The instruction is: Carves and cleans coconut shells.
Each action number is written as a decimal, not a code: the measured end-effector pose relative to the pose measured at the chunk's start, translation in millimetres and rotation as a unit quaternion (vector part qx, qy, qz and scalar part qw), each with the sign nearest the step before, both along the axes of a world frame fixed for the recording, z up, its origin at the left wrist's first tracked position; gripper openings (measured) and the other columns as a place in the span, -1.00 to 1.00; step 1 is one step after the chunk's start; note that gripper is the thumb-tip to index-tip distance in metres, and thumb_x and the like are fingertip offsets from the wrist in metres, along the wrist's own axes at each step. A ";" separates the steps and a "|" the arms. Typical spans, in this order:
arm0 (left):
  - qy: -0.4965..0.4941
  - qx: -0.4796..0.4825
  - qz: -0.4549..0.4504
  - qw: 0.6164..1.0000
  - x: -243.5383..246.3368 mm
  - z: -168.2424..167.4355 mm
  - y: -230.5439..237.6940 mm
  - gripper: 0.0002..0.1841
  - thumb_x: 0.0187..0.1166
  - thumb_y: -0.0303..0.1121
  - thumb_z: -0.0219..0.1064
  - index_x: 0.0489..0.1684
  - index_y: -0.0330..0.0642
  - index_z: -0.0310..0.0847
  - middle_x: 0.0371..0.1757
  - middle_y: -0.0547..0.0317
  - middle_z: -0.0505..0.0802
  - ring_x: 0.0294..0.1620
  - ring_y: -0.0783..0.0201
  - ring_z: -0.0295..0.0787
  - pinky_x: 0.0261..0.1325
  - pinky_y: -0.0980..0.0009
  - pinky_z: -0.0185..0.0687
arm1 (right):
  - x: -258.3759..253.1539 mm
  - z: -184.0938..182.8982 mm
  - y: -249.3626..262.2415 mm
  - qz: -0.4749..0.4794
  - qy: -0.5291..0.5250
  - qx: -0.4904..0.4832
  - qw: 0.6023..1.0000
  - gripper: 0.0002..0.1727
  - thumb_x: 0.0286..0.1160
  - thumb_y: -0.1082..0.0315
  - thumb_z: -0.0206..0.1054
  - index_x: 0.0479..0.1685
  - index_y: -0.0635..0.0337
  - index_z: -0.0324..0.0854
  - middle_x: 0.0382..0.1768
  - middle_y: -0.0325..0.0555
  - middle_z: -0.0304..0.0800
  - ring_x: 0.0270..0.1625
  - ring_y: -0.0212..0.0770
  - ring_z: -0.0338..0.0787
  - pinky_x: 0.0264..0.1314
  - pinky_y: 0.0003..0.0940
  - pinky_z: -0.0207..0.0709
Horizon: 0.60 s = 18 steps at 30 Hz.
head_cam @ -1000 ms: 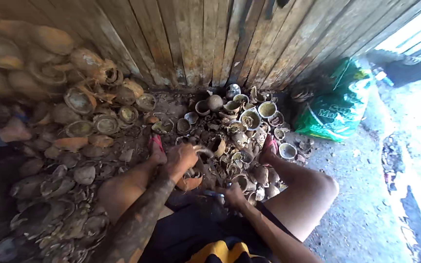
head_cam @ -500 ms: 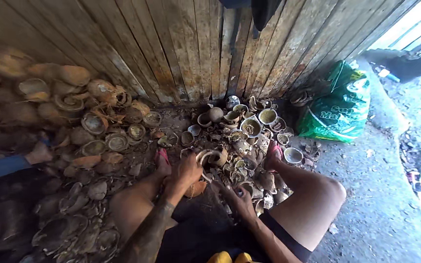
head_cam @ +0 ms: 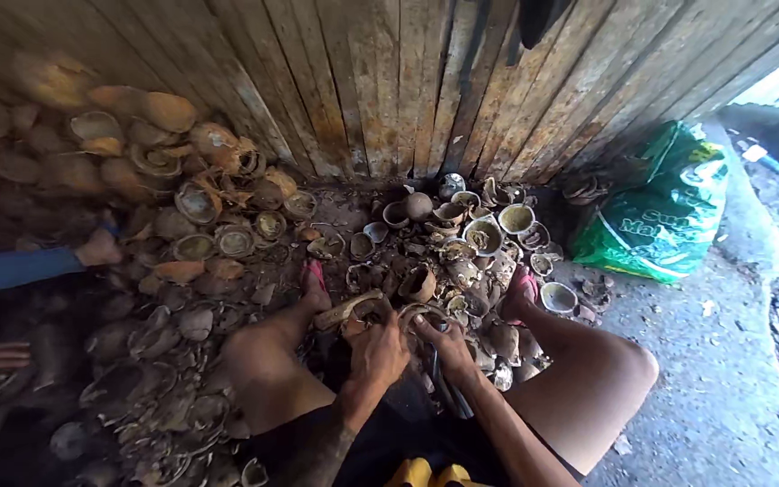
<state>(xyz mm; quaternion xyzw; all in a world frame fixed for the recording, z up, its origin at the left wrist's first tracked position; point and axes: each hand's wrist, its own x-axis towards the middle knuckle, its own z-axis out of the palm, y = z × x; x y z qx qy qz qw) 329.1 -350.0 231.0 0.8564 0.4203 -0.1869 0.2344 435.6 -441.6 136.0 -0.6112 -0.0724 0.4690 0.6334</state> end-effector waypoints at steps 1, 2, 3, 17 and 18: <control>-0.002 -0.002 -0.001 1.000 1.7 1.9 -5.0 -0.56 0.74 -0.22 0.03 0.52 -0.15 0.45 -0.02 -0.17 0.86 0.10 -0.17 0.84 0.14 -0.13 0.66 | -3.2 -1.8 3.4 0.001 0.003 0.005 1.000 -0.71 0.51 0.21 0.52 -0.14 0.31 0.73 -0.50 -0.13 0.71 -0.61 -0.34 0.55 -0.50 -0.40 0.53; 0.003 -0.003 -0.002 1.000 3.5 3.5 -8.8 -0.55 0.74 -0.23 0.02 0.54 -0.16 0.44 -0.01 -0.17 0.86 0.11 -0.17 0.84 0.15 -0.12 0.66 | -7.0 -2.0 6.8 -0.008 0.015 0.012 1.000 -0.72 0.51 0.22 0.52 -0.21 0.32 0.72 -0.57 -0.14 0.68 -0.65 -0.35 0.52 -0.54 -0.41 0.50; 0.007 -0.002 -0.002 1.000 4.1 3.2 -9.7 -0.55 0.74 -0.23 0.02 0.54 -0.15 0.45 0.01 -0.17 0.86 0.12 -0.16 0.84 0.16 -0.12 0.65 | -9.4 1.0 8.7 -0.013 0.032 0.015 0.999 -0.73 0.52 0.24 0.51 -0.25 0.31 0.70 -0.60 -0.13 0.66 -0.68 -0.35 0.51 -0.57 -0.42 0.50; -0.129 0.198 0.308 0.921 -166.0 28.5 94.9 -0.61 0.69 -0.22 0.21 0.22 -0.37 0.68 -0.01 -0.45 0.82 0.07 -0.40 0.78 0.14 -0.45 0.56 | 53.4 54.7 -32.6 0.164 0.001 0.032 0.986 -0.76 0.23 0.19 0.42 -0.22 0.14 0.73 -0.39 -0.19 0.87 -0.45 -0.31 0.80 -0.37 -0.33 0.73; -0.163 0.184 0.362 0.899 -203.4 29.7 100.0 -0.60 0.73 -0.22 0.19 0.26 -0.39 0.66 0.00 -0.43 0.81 0.03 -0.32 0.78 0.13 -0.39 0.58 | 62.6 52.9 -29.3 0.089 0.013 0.038 0.995 -0.76 0.45 0.22 0.30 -0.10 0.19 0.66 -0.38 -0.15 0.82 -0.53 -0.32 0.71 -0.48 -0.37 0.66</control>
